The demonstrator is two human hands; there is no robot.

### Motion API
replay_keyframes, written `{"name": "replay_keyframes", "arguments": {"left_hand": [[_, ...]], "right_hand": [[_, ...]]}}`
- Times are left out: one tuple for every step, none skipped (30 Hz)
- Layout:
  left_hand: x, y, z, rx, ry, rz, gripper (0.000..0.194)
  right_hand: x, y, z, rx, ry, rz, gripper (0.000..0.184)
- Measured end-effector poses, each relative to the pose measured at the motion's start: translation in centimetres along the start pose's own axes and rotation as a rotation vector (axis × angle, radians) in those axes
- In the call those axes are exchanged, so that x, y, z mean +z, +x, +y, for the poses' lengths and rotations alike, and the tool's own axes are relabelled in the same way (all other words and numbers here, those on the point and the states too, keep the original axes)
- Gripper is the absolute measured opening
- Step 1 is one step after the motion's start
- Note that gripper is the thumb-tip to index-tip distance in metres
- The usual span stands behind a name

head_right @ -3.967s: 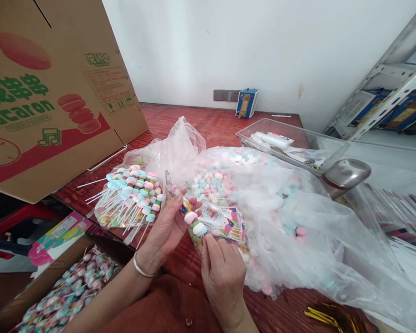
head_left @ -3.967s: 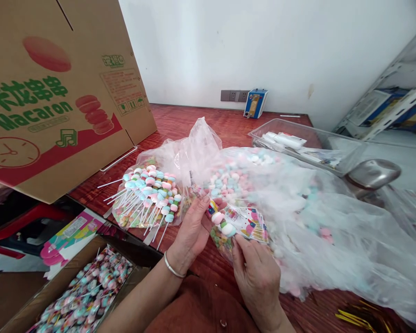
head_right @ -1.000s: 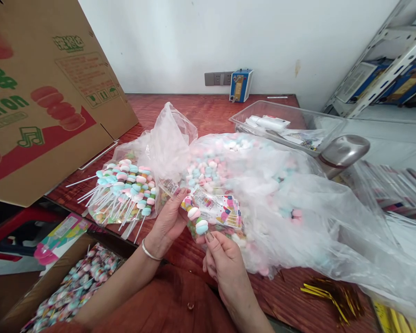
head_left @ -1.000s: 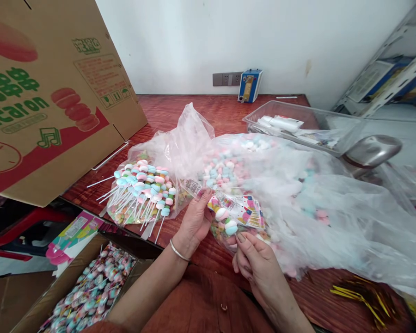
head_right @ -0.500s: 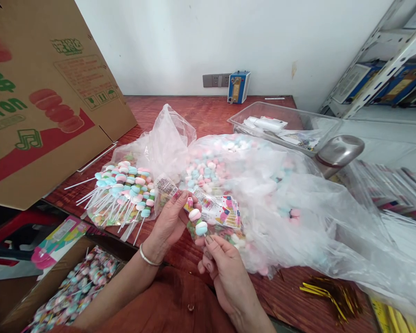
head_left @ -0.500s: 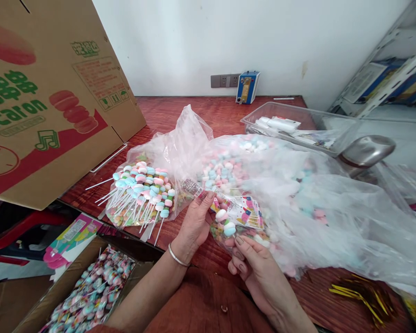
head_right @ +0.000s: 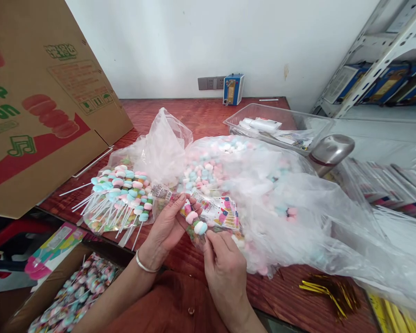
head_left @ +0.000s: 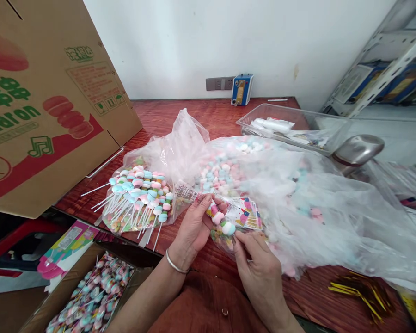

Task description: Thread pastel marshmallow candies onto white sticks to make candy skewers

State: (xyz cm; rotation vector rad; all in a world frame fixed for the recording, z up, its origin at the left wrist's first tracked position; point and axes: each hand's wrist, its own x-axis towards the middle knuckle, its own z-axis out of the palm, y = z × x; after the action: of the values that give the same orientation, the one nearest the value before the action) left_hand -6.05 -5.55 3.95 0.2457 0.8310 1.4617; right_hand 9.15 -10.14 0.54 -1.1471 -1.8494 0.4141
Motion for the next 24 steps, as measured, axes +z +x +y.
{"name": "replay_keyframes", "arguments": {"left_hand": [[0.1, 0.0, -0.1, -0.007, -0.021, 0.005, 0.020], [0.1, -0.1, -0.2, -0.015, -0.045, 0.009, 0.018], [0.2, -0.1, -0.4, -0.029, -0.070, 0.007, 0.016], [0.2, -0.2, -0.5, -0.046, -0.096, 0.000, 0.015], [0.3, -0.2, -0.7, -0.062, -0.124, -0.015, 0.014], [0.2, -0.3, -0.8, -0.081, -0.152, -0.034, 0.013], [0.2, -0.3, -0.9, -0.101, -0.177, -0.057, 0.013], [0.1, -0.3, -1.0, -0.121, -0.196, -0.084, 0.012], [0.0, -0.3, -1.0, -0.133, -0.210, -0.111, 0.013], [-0.1, -0.3, -1.0, -0.143, -0.221, -0.142, 0.013], [-0.3, -0.2, -0.9, -0.155, -0.229, -0.174, 0.013], [-0.4, -0.2, -0.8, -0.164, -0.235, -0.207, 0.014], [-0.6, -0.2, -0.7, -0.174, -0.244, -0.235, 0.016], [-0.7, -0.1, -0.7, -0.186, -0.253, -0.254, 0.017], [-0.7, -0.1, -0.7, -0.200, -0.261, -0.263, 0.019], [-0.7, -0.1, -0.7, -0.209, -0.265, -0.258, 0.020], [-0.7, -0.1, -0.7, -0.211, -0.268, -0.243, 0.021], [-0.6, -0.1, -0.8, -0.206, -0.269, -0.219, 0.021], [-0.4, -0.2, -0.8, -0.196, -0.271, -0.194, 0.020], [-0.2, -0.3, -0.9, -0.185, -0.274, -0.171, 0.020], [0.0, -0.4, -0.9, -0.177, -0.277, -0.157, 0.019], [0.3, -0.5, -0.9, -0.171, -0.279, -0.150, 0.018], [0.5, -0.7, -0.9, -0.166, -0.275, -0.152, 0.018], [0.7, -0.7, -0.9, -0.159, -0.263, -0.159, 0.017]], "right_hand": [[0.1, -0.1, 0.0, -0.056, -0.063, 0.028, 0.016], [0.3, -0.2, 0.0, -0.100, -0.119, 0.051, 0.017], [0.4, -0.2, 0.1, -0.132, -0.166, 0.069, 0.018], [0.5, -0.3, 0.1, -0.150, -0.200, 0.089, 0.019], [0.6, -0.3, 0.2, -0.152, -0.213, 0.107, 0.019], [0.6, -0.2, 0.2, -0.133, -0.195, 0.116, 0.019], [0.6, -0.2, 0.1, -0.086, -0.138, 0.110, 0.019], [0.6, -0.1, 0.0, -0.003, -0.038, 0.081, 0.018], [0.6, 0.0, -0.1, 0.115, 0.108, 0.029, 0.017], [0.6, 0.1, -0.3, 0.265, 0.290, -0.030, 0.018], [0.5, 0.2, -0.6, 0.437, 0.493, -0.092, 0.020], [0.5, 0.2, -0.8, 0.608, 0.701, -0.146, 0.024], [0.5, 0.2, -1.0, 0.760, 0.894, -0.190, 0.029], [0.5, 0.2, -1.2, 0.878, 1.055, -0.226, 0.034], [0.5, 0.2, -1.4, 0.957, 1.168, -0.254, 0.037], [0.6, 0.2, -1.4, 0.993, 1.223, -0.275, 0.039], [0.7, 0.1, -1.4, 0.974, 1.218, -0.279, 0.041], [0.7, 0.1, -1.3, 0.910, 1.153, -0.265, 0.041], [0.8, 0.1, -1.2, 0.810, 1.038, -0.239, 0.039], [0.8, 0.2, -1.0, 0.687, 0.890, -0.205, 0.037], [0.8, 0.2, -0.9, 0.556, 0.732, -0.171, 0.033], [0.8, 0.2, -0.7, 0.439, 0.585, -0.142, 0.029], [0.7, 0.3, -0.6, 0.350, 0.464, -0.123, 0.026], [0.5, 0.3, -0.6, 0.289, 0.374, -0.112, 0.025]]}}
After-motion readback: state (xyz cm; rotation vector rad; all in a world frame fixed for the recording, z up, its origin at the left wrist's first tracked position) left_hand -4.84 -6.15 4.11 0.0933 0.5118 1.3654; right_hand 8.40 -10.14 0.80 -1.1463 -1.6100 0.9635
